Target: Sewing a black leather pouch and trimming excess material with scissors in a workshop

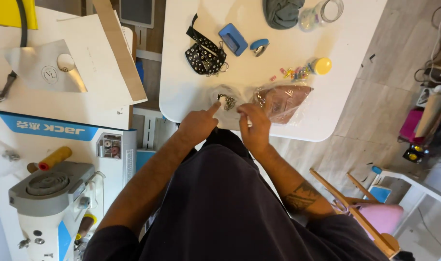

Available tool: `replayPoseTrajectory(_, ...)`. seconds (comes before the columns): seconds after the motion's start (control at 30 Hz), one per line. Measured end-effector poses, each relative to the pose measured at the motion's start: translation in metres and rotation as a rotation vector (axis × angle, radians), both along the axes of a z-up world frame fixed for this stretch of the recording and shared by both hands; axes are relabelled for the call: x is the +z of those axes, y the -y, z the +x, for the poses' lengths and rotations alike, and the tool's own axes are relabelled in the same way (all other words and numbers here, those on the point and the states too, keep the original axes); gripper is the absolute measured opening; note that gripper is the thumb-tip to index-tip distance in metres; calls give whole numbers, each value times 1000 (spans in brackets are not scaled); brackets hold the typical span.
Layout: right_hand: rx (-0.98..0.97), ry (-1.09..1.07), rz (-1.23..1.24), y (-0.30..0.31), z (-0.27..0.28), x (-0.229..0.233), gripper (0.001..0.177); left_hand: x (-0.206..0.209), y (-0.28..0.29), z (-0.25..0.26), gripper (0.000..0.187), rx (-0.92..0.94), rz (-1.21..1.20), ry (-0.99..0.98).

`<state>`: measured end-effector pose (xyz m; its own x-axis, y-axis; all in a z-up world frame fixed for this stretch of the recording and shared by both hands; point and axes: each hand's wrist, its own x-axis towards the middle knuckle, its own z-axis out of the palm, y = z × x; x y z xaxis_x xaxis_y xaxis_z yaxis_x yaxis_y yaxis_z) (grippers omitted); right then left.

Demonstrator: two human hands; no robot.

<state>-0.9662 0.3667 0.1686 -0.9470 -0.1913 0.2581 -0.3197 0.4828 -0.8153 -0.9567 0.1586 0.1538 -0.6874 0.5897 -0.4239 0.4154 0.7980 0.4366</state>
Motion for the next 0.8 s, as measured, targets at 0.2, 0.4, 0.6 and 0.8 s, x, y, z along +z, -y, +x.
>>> replayPoseTrajectory(0.2,206,456,463,24,-11,-50,37,-68,-9,-7,63,220,-29,232)
replayPoseTrajectory(0.4,237,397,850,-3,-41,-84,41,-131,-17,-22,56,271,-5,-65)
replayPoseTrajectory(0.6,203,394,879,-7,-51,-143,33,-120,-16,-20,52,44,-126,-171)
replayPoseTrajectory(0.8,224,557,909,26,-39,-91,37,-122,-36,-36,64,1,-122,84)
